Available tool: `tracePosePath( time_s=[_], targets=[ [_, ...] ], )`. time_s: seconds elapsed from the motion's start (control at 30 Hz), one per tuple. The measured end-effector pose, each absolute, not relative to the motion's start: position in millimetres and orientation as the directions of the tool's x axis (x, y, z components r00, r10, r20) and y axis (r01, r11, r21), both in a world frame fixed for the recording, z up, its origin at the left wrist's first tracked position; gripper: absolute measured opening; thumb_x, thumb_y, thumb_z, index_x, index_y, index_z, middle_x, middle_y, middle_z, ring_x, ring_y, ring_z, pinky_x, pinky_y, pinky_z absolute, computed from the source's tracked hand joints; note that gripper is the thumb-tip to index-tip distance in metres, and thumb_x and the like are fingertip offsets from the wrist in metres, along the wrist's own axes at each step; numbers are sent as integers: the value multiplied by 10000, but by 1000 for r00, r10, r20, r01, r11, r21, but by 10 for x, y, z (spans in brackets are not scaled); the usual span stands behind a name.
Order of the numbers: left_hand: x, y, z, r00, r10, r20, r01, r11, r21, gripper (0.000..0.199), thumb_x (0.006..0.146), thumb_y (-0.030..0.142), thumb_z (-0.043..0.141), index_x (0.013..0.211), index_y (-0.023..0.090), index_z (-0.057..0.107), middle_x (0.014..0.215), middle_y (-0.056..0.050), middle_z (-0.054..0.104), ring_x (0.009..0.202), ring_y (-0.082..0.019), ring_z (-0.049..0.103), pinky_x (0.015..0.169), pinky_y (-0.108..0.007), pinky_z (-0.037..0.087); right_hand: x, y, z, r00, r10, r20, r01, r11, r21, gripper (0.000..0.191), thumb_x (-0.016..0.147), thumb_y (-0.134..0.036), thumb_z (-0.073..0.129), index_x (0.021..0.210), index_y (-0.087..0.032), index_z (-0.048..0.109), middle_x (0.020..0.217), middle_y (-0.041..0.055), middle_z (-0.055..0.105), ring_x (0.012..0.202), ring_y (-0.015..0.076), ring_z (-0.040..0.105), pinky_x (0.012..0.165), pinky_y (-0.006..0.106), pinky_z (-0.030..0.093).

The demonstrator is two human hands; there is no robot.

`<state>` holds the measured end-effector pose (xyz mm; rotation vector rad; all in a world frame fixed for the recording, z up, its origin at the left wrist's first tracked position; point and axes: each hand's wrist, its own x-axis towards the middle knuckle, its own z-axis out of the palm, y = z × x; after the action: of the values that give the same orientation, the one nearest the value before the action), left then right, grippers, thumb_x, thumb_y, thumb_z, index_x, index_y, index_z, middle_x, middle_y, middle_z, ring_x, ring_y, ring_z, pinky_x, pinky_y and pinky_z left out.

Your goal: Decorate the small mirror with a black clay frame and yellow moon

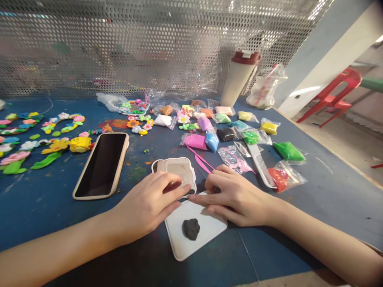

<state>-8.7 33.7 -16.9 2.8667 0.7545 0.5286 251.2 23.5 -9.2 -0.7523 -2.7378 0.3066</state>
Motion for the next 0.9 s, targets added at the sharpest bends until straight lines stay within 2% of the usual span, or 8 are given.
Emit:
tracePosePath(
  time_s=[0.27, 0.4, 0.5, 0.57, 0.7, 0.77, 0.83, 0.9],
  targets=[
    [-84, 343, -182, 847, 450, 283, 424, -893, 150, 381, 939, 159, 429, 1306, 192, 527, 1175, -123, 548, 1047, -251, 520, 884, -424, 475, 2595, 302, -81, -793, 535, 292, 507, 845, -169, 398, 963, -424, 418, 1213, -201, 634, 793, 40, 534, 745, 156, 496, 778, 366, 337],
    [-83, 333, -190, 854, 449, 264, 429, -894, 130, 362, 951, 204, 424, 1291, 202, 547, 1172, -131, 549, 1034, -265, 524, 860, -442, 485, 2614, 301, -80, -764, 556, 327, 535, 830, -158, 409, 990, -380, 352, 1221, -182, 625, 790, 42, 542, 738, 157, 491, 769, 358, 355],
    [-60, 325, -173, 861, 452, 231, 434, -892, 128, 372, 941, 309, 471, 1285, 196, 554, 1190, -142, 544, 1048, -286, 519, 865, -473, 483, 2586, 265, -82, -748, 568, 344, 529, 823, -208, 434, 995, -386, 327, 1220, -167, 626, 788, 50, 558, 735, 163, 496, 750, 356, 374],
    [-38, 319, -160, 862, 453, 228, 436, -892, 123, 393, 930, 349, 493, 1278, 182, 560, 1188, -149, 548, 1042, -293, 524, 861, -479, 485, 2552, 238, -84, -703, 623, 342, 559, 782, -275, 438, 998, -374, 318, 1197, -152, 639, 792, 56, 567, 747, 168, 511, 739, 352, 395],
    [-15, 303, -148, 849, 475, 233, 453, -880, 143, 373, 929, 325, 496, 1266, 182, 570, 1181, -143, 566, 1034, -284, 541, 864, -464, 490, 2494, 219, -100, -535, 787, 307, 667, 617, -418, 393, 997, -287, 339, 1127, -124, 672, 756, 45, 547, 704, 154, 531, 674, 311, 438],
    [-18, 298, -150, 844, 483, 231, 457, -875, 159, 369, 933, 298, 489, 1279, 191, 558, 1214, -133, 567, 1063, -274, 537, 897, -455, 480, 2481, 221, -111, -492, 823, 285, 677, 567, -468, 362, 989, -260, 363, 1105, -129, 680, 754, 39, 545, 688, 146, 544, 657, 296, 459],
    [-26, 299, -160, 847, 478, 232, 451, -877, 165, 388, 936, 273, 478, 1310, 183, 526, 1279, -130, 551, 1113, -269, 522, 938, -449, 464, 2475, 211, -118, -486, 826, 284, 678, 562, -473, 331, 975, -242, 393, 1121, -137, 671, 784, 50, 563, 713, 156, 562, 662, 301, 480],
    [-35, 305, -175, 858, 457, 235, 430, -889, 157, 410, 940, 259, 468, 1336, 158, 493, 1334, -137, 530, 1154, -273, 507, 958, -453, 457, 2465, 174, -121, -491, 811, 318, 690, 585, -427, 313, 958, -221, 418, 1161, -137, 642, 847, 77, 601, 767, 185, 580, 692, 337, 497]
  ],
)
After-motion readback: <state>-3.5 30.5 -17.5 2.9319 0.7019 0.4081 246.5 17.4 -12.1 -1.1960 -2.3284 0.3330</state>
